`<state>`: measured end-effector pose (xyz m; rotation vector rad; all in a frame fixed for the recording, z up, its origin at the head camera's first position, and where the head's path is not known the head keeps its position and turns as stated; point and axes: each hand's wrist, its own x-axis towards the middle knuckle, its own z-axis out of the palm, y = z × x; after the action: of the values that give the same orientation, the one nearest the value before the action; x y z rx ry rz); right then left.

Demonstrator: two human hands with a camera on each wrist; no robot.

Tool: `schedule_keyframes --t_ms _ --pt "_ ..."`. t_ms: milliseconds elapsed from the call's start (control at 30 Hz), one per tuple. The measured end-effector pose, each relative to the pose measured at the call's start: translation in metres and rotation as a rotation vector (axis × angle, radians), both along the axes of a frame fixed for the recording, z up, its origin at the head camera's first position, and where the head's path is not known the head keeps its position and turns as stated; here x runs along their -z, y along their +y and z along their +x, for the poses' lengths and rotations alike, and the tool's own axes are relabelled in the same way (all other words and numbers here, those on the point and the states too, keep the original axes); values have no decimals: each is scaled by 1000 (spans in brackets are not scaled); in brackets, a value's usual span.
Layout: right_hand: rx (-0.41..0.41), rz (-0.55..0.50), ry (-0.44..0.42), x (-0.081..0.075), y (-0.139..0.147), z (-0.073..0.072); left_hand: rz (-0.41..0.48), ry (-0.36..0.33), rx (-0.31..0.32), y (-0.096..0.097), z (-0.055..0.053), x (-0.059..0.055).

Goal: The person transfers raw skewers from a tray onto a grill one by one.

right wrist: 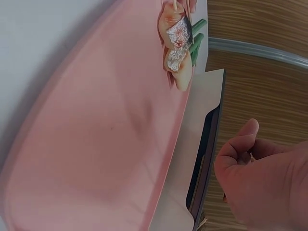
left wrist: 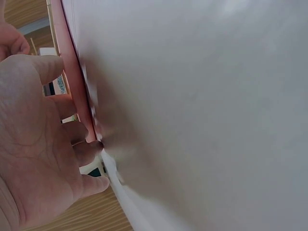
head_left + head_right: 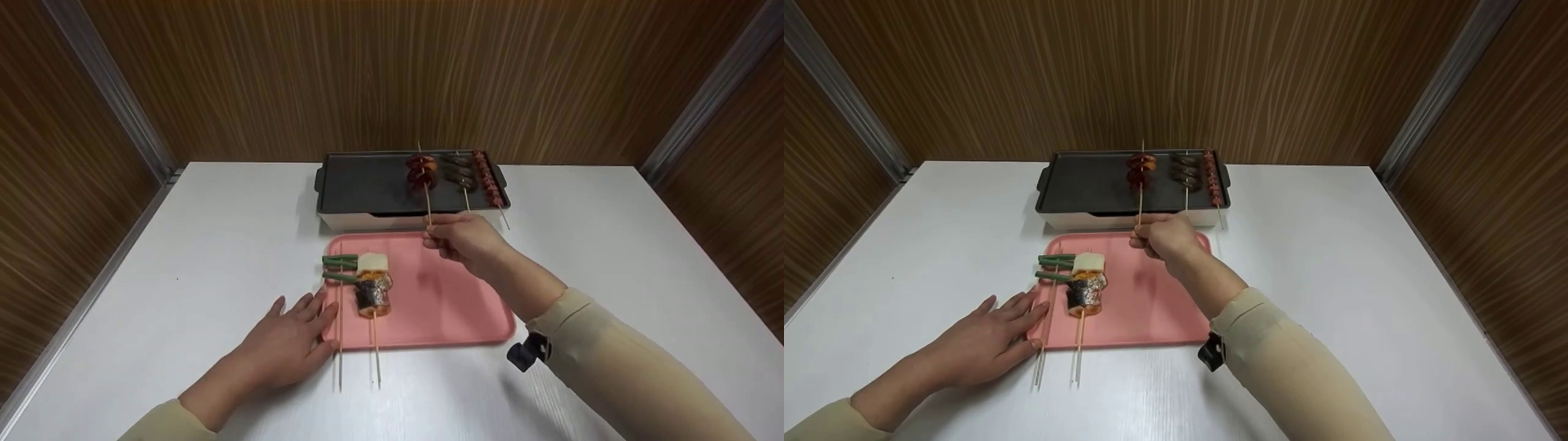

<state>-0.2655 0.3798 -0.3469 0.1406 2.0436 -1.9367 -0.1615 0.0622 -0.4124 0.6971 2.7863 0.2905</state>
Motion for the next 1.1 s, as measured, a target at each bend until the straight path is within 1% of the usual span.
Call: schedule_keyframes --t_ms 333,567,733,1100 --pt "75 3 -61 5 -3 -14 3 14 6 2 2 -1" --pt "71 -26 -76 9 -1 -21 5 1 0 5 2 -1" --pt "79 -18 -83 9 0 -24 1 -12 0 7 2 -1" --pt "84 -9 -82 11 1 -28 2 2 9 4 2 2"
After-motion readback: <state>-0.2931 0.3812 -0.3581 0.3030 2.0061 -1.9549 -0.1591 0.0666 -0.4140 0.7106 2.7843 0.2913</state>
